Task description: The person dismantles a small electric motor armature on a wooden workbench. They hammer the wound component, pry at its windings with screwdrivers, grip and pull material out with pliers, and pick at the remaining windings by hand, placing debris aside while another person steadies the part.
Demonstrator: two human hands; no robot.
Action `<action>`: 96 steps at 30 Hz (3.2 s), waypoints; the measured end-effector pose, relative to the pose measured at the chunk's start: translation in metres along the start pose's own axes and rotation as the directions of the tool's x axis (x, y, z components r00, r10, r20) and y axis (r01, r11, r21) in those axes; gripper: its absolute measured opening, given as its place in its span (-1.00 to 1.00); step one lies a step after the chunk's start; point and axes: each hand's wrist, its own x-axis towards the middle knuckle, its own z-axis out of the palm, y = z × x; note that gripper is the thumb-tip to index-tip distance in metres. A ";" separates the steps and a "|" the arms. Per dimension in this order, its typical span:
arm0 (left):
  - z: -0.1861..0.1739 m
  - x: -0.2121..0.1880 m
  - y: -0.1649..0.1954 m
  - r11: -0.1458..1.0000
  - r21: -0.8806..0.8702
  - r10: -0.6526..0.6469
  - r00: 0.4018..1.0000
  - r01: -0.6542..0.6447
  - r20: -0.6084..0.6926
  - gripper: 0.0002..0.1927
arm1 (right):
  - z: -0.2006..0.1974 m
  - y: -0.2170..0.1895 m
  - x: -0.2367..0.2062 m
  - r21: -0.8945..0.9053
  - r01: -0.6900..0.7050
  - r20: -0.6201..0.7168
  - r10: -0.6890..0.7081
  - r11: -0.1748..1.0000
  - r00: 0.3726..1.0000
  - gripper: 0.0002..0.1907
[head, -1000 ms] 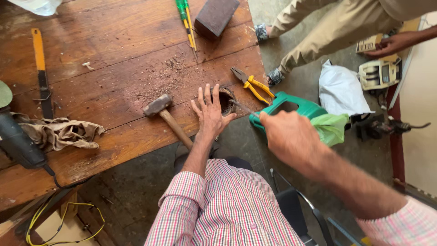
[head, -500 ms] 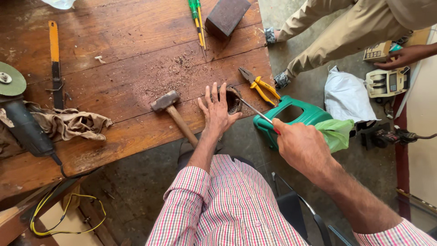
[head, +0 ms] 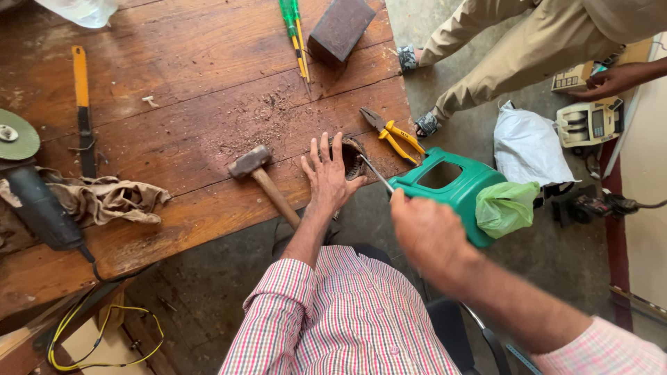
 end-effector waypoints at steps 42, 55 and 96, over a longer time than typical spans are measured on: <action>-0.024 0.036 -0.018 0.941 0.290 0.007 0.867 -0.174 0.498 0.34 | 0.080 0.200 0.090 0.641 -0.407 0.631 -0.146 0.651 0.762 -0.45; -0.021 0.033 -0.011 0.942 0.299 0.030 0.928 -0.151 0.373 0.37 | 0.087 0.177 0.072 0.738 -0.360 0.558 -0.217 0.570 0.801 -0.54; -0.023 0.051 -0.012 0.840 0.494 -0.042 0.883 -0.222 0.468 0.44 | 0.261 0.010 0.121 0.974 -0.006 -0.087 0.391 0.228 0.916 -0.69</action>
